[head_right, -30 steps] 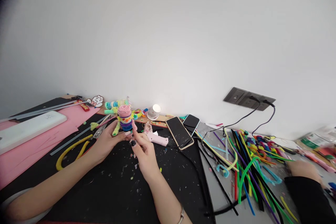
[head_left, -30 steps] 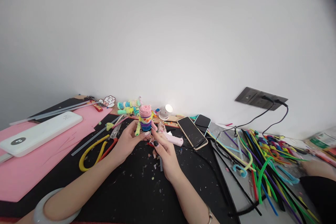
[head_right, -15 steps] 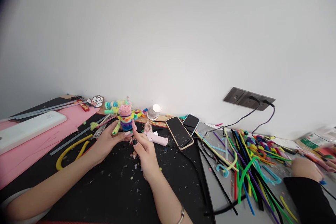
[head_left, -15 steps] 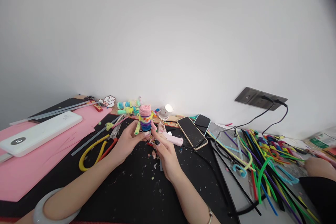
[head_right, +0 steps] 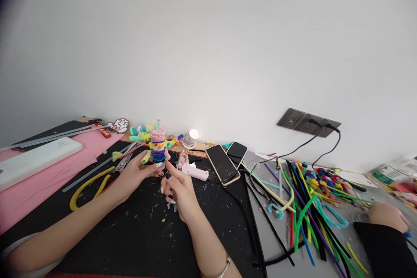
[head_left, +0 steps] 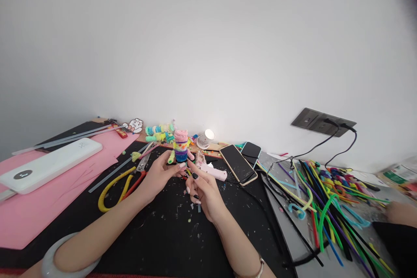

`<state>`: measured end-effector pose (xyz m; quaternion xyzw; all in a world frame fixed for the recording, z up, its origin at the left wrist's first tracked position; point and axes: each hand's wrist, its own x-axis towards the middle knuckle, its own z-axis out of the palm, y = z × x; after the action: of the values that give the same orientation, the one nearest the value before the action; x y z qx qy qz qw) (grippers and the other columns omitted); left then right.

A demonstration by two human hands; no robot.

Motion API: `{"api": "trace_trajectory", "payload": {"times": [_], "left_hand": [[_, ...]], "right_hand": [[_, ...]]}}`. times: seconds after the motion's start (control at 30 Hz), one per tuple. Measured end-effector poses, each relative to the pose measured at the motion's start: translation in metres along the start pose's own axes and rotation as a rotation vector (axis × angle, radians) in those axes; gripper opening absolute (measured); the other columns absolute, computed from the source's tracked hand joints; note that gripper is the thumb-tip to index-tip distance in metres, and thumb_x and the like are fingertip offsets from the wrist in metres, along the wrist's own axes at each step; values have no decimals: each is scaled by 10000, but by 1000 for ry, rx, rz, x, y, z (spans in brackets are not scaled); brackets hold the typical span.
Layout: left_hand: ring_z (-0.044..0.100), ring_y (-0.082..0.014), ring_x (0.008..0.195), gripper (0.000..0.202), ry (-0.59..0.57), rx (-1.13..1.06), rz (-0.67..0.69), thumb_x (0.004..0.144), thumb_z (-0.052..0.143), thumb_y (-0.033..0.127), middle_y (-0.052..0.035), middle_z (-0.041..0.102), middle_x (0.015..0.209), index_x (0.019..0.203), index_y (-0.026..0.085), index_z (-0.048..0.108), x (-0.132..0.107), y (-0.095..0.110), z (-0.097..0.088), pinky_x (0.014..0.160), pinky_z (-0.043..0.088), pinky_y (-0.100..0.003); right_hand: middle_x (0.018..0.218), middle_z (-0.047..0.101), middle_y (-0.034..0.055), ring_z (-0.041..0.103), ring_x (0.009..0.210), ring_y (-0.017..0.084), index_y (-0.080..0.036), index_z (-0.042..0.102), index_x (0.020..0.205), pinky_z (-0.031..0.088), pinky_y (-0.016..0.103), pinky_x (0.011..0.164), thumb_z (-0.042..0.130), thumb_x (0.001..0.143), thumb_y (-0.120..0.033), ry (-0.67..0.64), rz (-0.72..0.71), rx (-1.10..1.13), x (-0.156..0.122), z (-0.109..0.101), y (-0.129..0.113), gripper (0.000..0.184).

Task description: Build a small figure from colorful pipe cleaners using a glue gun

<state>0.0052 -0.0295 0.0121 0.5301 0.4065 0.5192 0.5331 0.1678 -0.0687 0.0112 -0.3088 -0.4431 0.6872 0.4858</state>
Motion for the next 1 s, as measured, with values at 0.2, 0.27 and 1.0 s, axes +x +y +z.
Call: {"api": "trace_trajectory", "payload": {"times": [0.2, 0.27, 1.0], "left_hand": [[700, -224, 775, 404, 2, 13, -1, 733, 750, 408, -29, 708, 909, 1066, 211, 633, 0, 0, -1, 708, 590, -363], [700, -223, 778, 392, -4, 16, 1, 738, 746, 407, -25, 704, 899, 1064, 218, 636, 0, 0, -1, 698, 589, -355], [673, -181, 691, 346, -59, 13, -34, 769, 732, 400, -4, 651, 823, 1015, 198, 597, 0, -3, -5, 654, 555, -308]], "right_hand": [[600, 516, -29, 283, 475, 67, -206, 562, 1372, 154, 173, 406, 683, 807, -448, 15, 17, 5, 1, -2, 2, 627], [587, 515, -34, 278, 468, 66, -208, 559, 1373, 153, 172, 404, 680, 810, -445, 15, 22, 11, 1, -2, 2, 622], [510, 513, -51, 263, 423, 54, -105, 468, 1436, 141, 184, 396, 655, 815, -369, 13, 58, 41, 0, 0, -4, 701]]}}
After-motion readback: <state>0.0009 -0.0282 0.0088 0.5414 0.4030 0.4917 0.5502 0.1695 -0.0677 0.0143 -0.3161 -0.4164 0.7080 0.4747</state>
